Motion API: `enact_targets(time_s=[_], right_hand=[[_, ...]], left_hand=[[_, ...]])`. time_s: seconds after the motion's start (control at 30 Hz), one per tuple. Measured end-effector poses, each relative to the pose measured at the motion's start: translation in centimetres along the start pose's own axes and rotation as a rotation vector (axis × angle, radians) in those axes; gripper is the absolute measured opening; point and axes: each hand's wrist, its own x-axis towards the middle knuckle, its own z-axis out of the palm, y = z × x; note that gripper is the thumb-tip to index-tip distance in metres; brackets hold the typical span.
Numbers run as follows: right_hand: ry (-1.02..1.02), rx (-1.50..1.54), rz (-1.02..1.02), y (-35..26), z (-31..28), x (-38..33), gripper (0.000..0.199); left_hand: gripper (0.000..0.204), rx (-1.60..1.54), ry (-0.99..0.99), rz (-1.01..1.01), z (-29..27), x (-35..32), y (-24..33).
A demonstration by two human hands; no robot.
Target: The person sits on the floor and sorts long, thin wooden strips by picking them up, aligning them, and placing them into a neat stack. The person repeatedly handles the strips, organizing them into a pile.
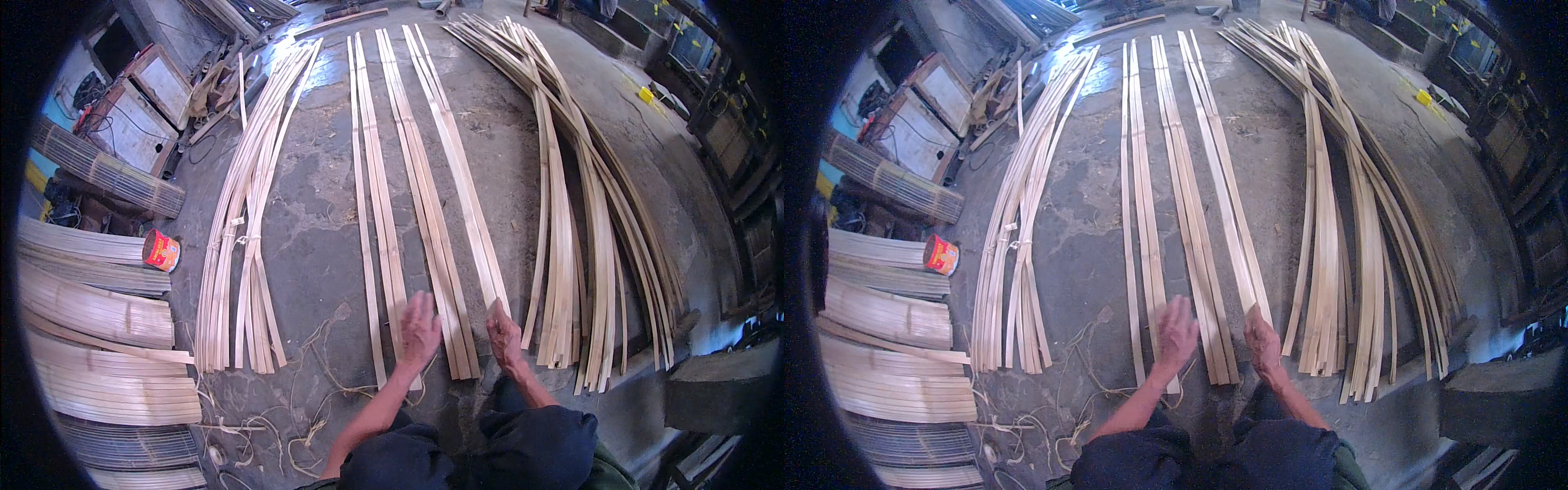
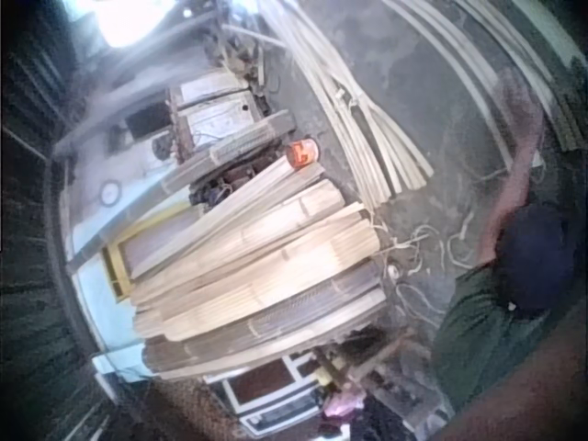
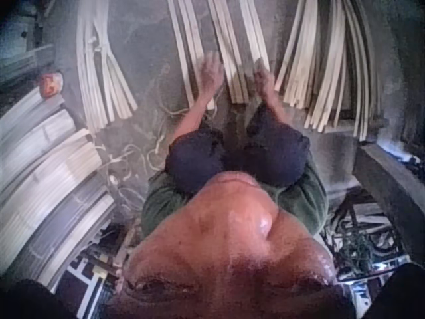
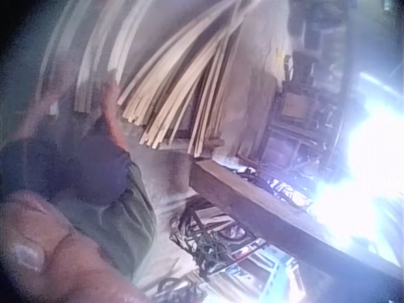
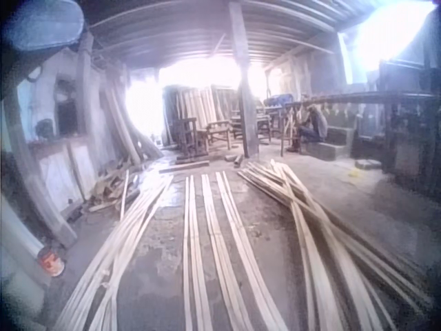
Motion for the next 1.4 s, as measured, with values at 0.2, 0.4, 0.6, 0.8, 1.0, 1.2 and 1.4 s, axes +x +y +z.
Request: enact_targets(time_s=[0.2, 0.4, 0.6, 0.8, 1.0, 1.2, 1.4], right_hand=[[-0.053, -0.022, -0.015, -0.8, 1.9, 0.6, 0.041], [-0.149, -0.071, 0.088, -1.0, 2.8, 1.8, 0.041], [-0.198, -0.044, 0.139, 0.0, 2.7, 1.2, 0.042], [-0.199, 0.008, 0.134, 1.4, 2.7, 0.7, 0.044], [-0.102, -0.061, -0.063, 2.6, 3.0, 0.2, 0.056], [-0.244, 0.320, 0.295, 0.4, 1.7, 0.5, 0.055], [-0.298, 0.466, 0.386, 0.3, 2.5, 0.8, 0.056]], left_hand=[[0.062, 0.074, -0.227, 0.154, 2.9, -0.2, 3.6], [0.061, 0.135, -0.292, 0.199, 3.1, -0.6, 3.0], [0.063, 0.131, -0.299, 0.160, 3.3, -0.8, 3.0], [0.063, 0.096, -0.296, 0.173, 3.3, -0.5, 3.1], [0.062, 0.123, -0.304, 0.187, 3.7, -0.4, 3.0], [0.062, 0.140, -0.320, 0.161, 3.3, -0.6, 3.1], [0.062, 0.114, -0.327, 0.161, 3.1, -0.3, 3.5]])
